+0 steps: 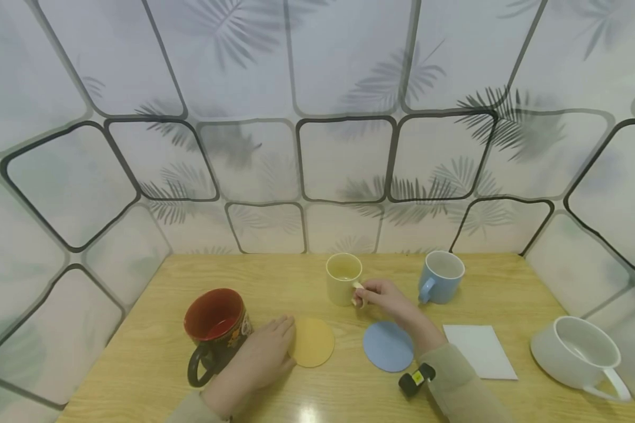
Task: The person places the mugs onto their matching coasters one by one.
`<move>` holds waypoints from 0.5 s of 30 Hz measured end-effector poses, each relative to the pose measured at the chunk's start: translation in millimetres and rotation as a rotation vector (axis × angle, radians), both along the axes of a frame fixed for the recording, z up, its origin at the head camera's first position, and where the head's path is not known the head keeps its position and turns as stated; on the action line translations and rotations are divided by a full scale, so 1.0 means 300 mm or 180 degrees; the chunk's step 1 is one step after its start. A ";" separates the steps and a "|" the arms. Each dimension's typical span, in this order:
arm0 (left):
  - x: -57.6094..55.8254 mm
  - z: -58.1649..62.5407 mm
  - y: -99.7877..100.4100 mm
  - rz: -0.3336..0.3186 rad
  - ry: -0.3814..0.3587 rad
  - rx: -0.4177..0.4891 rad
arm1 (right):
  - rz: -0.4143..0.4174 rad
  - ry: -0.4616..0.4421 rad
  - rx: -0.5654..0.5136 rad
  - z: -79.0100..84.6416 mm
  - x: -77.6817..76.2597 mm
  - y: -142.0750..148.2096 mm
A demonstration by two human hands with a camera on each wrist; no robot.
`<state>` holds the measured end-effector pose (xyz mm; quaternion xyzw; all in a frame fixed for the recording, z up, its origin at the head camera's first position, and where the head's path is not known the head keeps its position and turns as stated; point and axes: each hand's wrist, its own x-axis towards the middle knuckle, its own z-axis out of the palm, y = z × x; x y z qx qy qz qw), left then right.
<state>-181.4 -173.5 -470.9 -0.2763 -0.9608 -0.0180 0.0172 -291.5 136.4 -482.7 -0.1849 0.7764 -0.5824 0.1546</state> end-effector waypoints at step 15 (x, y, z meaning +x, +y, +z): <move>0.004 0.003 0.000 0.0022 -0.0091 0.0013 | 0.0233 -0.0262 -0.0300 -0.017 -0.007 0.002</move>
